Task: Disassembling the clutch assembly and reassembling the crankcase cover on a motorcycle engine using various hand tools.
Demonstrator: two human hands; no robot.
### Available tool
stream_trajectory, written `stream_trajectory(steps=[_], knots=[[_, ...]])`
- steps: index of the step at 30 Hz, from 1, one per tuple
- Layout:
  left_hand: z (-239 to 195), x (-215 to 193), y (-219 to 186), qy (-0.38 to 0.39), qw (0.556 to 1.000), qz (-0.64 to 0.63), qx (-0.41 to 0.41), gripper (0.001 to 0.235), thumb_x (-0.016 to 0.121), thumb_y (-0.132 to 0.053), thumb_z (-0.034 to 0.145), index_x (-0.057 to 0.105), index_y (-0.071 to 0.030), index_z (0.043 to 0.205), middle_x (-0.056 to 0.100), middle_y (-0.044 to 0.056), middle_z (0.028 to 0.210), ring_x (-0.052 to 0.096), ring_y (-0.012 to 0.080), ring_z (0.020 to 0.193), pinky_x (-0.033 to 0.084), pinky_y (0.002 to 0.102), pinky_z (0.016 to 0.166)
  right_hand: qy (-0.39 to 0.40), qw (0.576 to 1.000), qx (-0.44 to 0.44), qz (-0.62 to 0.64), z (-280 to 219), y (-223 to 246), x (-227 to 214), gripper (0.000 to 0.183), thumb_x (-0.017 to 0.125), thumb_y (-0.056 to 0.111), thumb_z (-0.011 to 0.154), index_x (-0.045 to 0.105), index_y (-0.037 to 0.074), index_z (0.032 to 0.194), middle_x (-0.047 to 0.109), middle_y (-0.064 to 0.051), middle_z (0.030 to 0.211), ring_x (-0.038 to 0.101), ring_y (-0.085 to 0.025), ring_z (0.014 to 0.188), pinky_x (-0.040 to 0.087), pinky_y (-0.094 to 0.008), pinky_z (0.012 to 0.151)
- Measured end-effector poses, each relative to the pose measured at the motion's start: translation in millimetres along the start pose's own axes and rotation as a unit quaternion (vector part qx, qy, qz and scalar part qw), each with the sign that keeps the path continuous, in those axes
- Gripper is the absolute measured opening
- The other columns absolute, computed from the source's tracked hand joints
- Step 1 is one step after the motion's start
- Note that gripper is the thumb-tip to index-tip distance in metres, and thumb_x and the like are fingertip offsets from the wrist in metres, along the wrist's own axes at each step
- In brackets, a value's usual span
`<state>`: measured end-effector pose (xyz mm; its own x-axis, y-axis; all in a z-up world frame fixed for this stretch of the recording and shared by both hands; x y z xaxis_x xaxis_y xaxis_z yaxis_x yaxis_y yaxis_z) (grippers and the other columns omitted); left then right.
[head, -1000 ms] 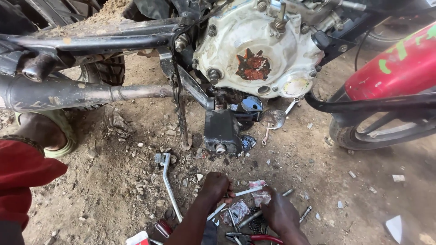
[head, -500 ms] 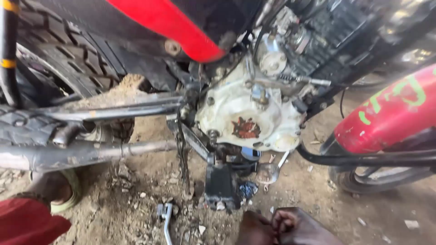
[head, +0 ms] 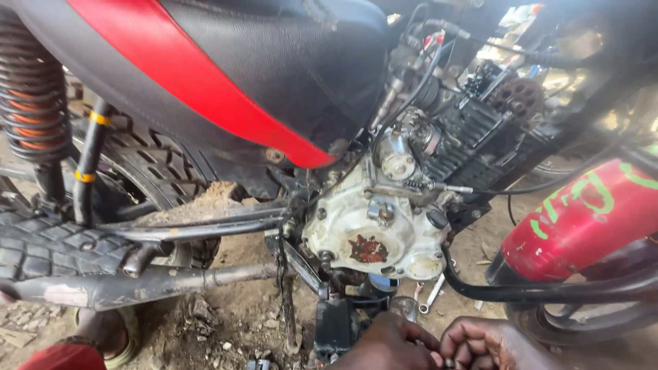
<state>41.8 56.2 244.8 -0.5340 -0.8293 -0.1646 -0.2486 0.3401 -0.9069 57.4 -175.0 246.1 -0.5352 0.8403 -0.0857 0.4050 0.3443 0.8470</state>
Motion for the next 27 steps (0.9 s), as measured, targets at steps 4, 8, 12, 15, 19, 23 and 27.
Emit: stream_trajectory(steps=[4,8,12,15,19,23,27], knots=[[-55.6,-38.2,-46.7,-0.033,0.999,-0.020,-0.033,0.018,0.063,-0.005,0.091,0.077,-0.011,0.100,0.075,0.004,0.095,0.068,0.0046,0.085,0.052,0.016,0.074,-0.050,0.991,-0.126,-0.003,11.1,13.6,25.1,0.028,0.085,-0.031,0.081,0.077,-0.009,0.095,0.072,-0.015,0.083,0.065,-0.019,0.073,0.049,-0.026,0.069],[-66.4,-87.2,-55.2,-0.093,0.951,-0.294,0.029,0.025,0.052,0.011,0.097,0.058,0.006,0.121,0.071,0.021,0.090,0.069,0.0246,0.066,0.060,0.030,0.053,-0.172,0.939,-0.296,0.030,18.4,37.3,38.7,0.028,0.092,-0.024,0.070,0.078,-0.009,0.089,0.078,-0.019,0.070,0.071,-0.023,0.058,0.052,-0.029,0.056],[-101.7,-120.1,-89.4,-0.302,0.941,-0.152,-0.030,0.028,0.050,-0.004,0.100,0.072,-0.007,0.116,0.074,0.010,0.110,0.054,0.0143,0.071,0.046,0.025,0.061,-0.263,0.915,-0.281,0.122,5.2,72.1,56.7,0.021,0.080,-0.022,0.076,0.068,-0.016,0.091,0.078,-0.035,0.070,0.078,-0.040,0.060,0.062,-0.047,0.045],[-100.4,-131.3,-89.5,-0.347,0.938,0.015,-0.017,0.022,0.068,-0.030,0.101,0.063,-0.011,0.091,0.050,-0.001,0.073,0.047,0.0110,0.059,0.045,0.027,0.058,-0.363,0.854,-0.329,0.176,10.9,68.2,53.3,0.019,0.075,-0.024,0.079,0.065,-0.016,0.093,0.073,-0.033,0.072,0.073,-0.039,0.062,0.055,-0.042,0.045],[-87.8,-137.5,-82.2,-0.360,0.926,0.102,-0.057,0.031,0.078,-0.036,0.095,0.063,-0.015,0.080,0.065,0.000,0.065,0.061,0.0133,0.054,0.055,0.028,0.059,-0.441,0.804,-0.347,0.197,9.2,77.1,51.2,0.023,0.071,-0.023,0.081,0.061,-0.014,0.100,0.070,-0.030,0.080,0.071,-0.034,0.065,0.054,-0.039,0.049],[-82.0,-128.8,-76.9,-0.350,0.928,0.126,0.003,0.041,0.091,-0.037,0.087,0.060,-0.012,0.075,0.055,0.000,0.060,0.050,0.0132,0.052,0.046,0.028,0.054,-0.519,0.757,-0.369,0.148,-6.3,100.5,60.1,0.018,0.073,-0.013,0.084,0.060,-0.009,0.096,0.067,-0.018,0.078,0.063,-0.022,0.063,0.051,-0.031,0.056],[-63.4,-119.2,-62.5,-0.385,0.911,0.148,-0.016,0.046,0.082,-0.045,0.090,0.059,-0.011,0.070,0.061,0.004,0.056,0.057,0.0168,0.053,0.052,0.032,0.059,-0.638,0.733,-0.231,-0.048,-17.3,131.2,73.5,0.014,0.076,0.002,0.085,0.066,0.002,0.094,0.076,-0.011,0.079,0.066,-0.017,0.057,0.053,-0.029,0.052]])
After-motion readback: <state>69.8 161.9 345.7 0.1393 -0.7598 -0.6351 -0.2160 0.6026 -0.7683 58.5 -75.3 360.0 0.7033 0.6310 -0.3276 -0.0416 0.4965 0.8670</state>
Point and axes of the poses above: each hand's wrist, its own z-axis towards the middle knuckle, its own x-axis out of the palm, y = z × x, the point moved 3 cm from there along z, towards the middle knuckle
